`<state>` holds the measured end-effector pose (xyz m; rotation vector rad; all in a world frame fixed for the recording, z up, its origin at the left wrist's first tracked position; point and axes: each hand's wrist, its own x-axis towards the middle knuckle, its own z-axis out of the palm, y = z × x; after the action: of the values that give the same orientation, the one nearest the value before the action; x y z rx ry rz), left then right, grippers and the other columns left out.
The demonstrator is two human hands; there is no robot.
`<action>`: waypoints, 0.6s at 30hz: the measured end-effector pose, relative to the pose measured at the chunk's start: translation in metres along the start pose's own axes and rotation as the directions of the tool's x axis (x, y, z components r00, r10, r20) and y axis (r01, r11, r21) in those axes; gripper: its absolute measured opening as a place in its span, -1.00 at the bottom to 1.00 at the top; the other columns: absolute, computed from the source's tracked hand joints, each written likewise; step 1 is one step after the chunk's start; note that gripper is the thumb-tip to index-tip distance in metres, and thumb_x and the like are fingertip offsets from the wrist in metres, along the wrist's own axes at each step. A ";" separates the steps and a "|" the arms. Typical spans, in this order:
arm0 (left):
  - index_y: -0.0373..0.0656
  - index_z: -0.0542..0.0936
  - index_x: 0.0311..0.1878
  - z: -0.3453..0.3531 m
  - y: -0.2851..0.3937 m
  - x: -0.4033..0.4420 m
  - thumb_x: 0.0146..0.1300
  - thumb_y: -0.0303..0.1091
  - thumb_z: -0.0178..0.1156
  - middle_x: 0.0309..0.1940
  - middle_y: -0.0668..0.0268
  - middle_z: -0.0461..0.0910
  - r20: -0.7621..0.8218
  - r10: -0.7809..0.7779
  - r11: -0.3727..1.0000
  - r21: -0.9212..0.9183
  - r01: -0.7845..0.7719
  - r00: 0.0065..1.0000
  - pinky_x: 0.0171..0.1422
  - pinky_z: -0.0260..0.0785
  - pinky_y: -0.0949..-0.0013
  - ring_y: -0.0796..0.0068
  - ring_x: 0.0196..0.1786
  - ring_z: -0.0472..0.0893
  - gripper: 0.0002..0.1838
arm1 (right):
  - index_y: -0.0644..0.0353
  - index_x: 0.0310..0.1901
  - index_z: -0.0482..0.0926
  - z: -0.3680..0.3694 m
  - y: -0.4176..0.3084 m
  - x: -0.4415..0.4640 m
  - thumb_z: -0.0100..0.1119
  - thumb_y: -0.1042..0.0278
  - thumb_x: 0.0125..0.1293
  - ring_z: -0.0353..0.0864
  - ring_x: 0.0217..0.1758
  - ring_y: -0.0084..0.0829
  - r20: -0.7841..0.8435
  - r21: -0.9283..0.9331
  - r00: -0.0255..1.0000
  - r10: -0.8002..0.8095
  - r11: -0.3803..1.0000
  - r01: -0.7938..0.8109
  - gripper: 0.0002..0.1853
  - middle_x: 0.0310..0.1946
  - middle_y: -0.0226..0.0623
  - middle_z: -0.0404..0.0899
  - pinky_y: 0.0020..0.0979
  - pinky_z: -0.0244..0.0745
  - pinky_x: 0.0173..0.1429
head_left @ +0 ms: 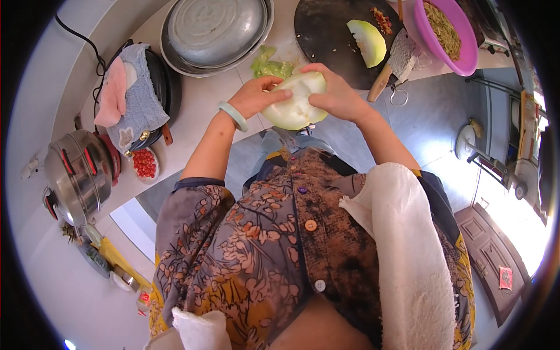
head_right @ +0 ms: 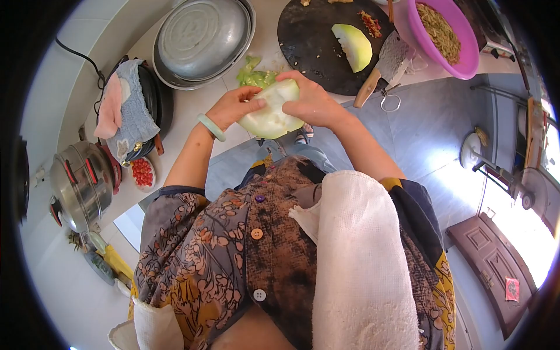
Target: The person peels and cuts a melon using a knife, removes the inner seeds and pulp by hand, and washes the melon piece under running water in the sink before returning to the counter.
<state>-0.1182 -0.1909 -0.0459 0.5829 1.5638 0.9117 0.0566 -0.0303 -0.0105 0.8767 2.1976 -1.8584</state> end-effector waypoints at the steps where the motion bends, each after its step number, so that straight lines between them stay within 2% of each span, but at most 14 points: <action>1: -0.26 0.59 0.17 0.000 0.004 0.000 0.23 -0.05 0.33 -0.17 0.26 0.67 0.008 0.008 0.996 0.087 -0.009 1.000 0.00 0.48 0.38 0.45 -0.13 0.63 -0.44 | 0.09 0.25 0.40 0.000 -0.006 -0.001 0.18 0.31 0.00 0.64 -0.02 -0.21 0.013 -0.014 1.000 0.014 1.000 -0.013 -0.34 -0.11 -0.04 0.63 -0.33 0.50 0.14; 5: -0.26 0.68 0.04 0.001 0.005 0.000 0.20 -0.10 0.36 -0.23 0.26 0.70 -0.059 0.041 0.943 0.332 -0.019 0.997 -0.02 0.48 0.40 0.46 -0.17 0.65 -0.54 | 0.13 0.24 0.39 0.001 -0.019 -0.004 0.16 0.33 0.01 0.58 -0.04 -0.34 0.026 -0.130 0.999 0.042 0.991 -0.039 -0.36 -0.12 -0.19 0.58 -0.36 0.48 0.11; 8: -0.28 0.71 -0.05 0.002 0.003 -0.002 0.26 -0.19 0.32 -0.30 0.30 0.70 -0.098 0.070 0.988 0.146 -0.055 0.993 -0.05 0.48 0.44 0.50 -0.23 0.65 -0.65 | 0.13 0.23 0.40 0.002 -0.012 -0.004 0.16 0.35 0.01 0.57 -0.03 -0.34 0.011 -0.102 1.000 0.027 0.994 -0.025 -0.37 -0.10 -0.18 0.57 -0.36 0.48 0.12; 11: -0.27 0.70 -0.03 -0.004 -0.018 0.007 0.31 -0.31 0.27 -0.35 0.34 0.70 -0.124 0.028 0.998 -0.057 -0.036 0.992 -0.10 0.48 0.47 0.54 -0.28 0.63 -0.73 | 0.13 0.23 0.40 0.004 -0.005 -0.004 0.16 0.37 0.01 0.56 -0.01 -0.35 -0.017 -0.050 0.999 0.031 0.998 -0.032 -0.37 -0.08 -0.18 0.56 -0.37 0.47 0.14; 14: -0.32 0.67 -0.05 -0.007 -0.043 0.017 0.36 -0.39 0.24 -0.30 0.36 0.69 -0.176 -0.028 0.958 -0.287 -0.025 0.984 -0.15 0.47 0.50 0.63 -0.29 0.60 -0.78 | 0.13 0.23 0.40 0.004 -0.002 -0.007 0.17 0.39 0.02 0.55 0.02 -0.38 -0.057 -0.010 0.997 0.053 0.999 -0.053 -0.38 -0.05 -0.19 0.56 -0.38 0.46 0.16; 17: -0.28 0.67 -0.06 -0.009 -0.040 0.016 0.31 -0.44 0.27 -0.32 0.37 0.67 -0.185 -0.050 0.997 -0.067 0.038 0.981 -0.18 0.47 0.51 0.61 -0.29 0.59 -0.81 | 0.14 0.23 0.39 0.005 0.000 -0.011 0.18 0.42 0.03 0.53 0.04 -0.42 -0.099 0.051 0.995 0.034 0.998 -0.029 -0.38 -0.03 -0.22 0.55 -0.39 0.45 0.19; 18: -0.26 0.67 -0.06 -0.007 -0.045 0.017 0.28 -0.46 0.29 -0.34 0.37 0.66 -0.269 0.093 0.995 0.055 -0.081 0.959 -0.19 0.47 0.50 0.59 -0.30 0.59 -0.81 | 0.14 0.24 0.39 0.004 -0.002 -0.014 0.18 0.42 0.03 0.53 0.05 -0.42 -0.105 0.063 0.994 0.031 0.998 -0.025 -0.38 -0.02 -0.23 0.55 -0.39 0.44 0.20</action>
<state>-0.1234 -0.2045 -0.0925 0.5791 1.8189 1.0620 0.0662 -0.0389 -0.0030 1.0349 2.1857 -1.9187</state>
